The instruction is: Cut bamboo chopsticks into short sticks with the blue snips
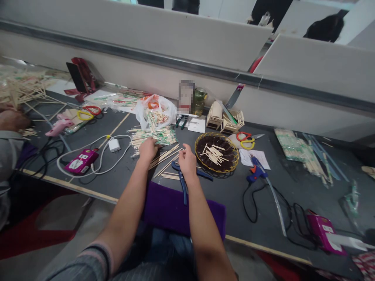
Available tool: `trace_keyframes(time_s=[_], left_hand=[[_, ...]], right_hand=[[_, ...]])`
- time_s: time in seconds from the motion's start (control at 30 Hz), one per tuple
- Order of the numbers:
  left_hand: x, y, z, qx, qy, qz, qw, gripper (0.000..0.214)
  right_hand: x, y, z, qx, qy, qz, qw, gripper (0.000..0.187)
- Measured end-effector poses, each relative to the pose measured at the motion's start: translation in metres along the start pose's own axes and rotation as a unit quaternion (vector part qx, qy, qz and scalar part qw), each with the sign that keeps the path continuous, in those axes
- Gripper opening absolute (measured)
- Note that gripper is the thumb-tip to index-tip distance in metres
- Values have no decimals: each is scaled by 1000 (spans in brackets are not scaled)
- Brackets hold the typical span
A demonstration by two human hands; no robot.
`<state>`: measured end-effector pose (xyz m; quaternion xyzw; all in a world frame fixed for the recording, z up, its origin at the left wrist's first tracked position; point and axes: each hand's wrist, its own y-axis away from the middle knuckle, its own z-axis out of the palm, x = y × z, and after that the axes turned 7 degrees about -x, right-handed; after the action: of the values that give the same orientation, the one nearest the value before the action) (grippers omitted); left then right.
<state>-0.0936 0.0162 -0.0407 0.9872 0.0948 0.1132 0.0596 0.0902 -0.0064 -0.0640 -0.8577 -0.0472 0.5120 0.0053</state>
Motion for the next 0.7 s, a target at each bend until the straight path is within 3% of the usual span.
trace_keyframes(time_s=[0.17,0.33,0.4,0.47,0.6,0.7], left_hand=[[0,1,-6,22,22,-5,1000,20],[2,5,-12,122,138,33,982,22],[5,6,-12,168,235,89,953,20],[11,8,-12,188,350,154,905,20],[26,15,-11,153,533,235,799,37],[37,19,-9,111,585,241,766,38]], right_hand=[[-2,1,-2,22,-16,-21,999,36],[-7,2,-5,44,-55,-18,997,34],[-11,3,-6,56,-76,-18,995,32],[-15,5,-7,67,-99,-27,992,31],[-22,8,-10,96,-130,-69,984,29],[-23,10,-11,115,-129,-109,979,29]])
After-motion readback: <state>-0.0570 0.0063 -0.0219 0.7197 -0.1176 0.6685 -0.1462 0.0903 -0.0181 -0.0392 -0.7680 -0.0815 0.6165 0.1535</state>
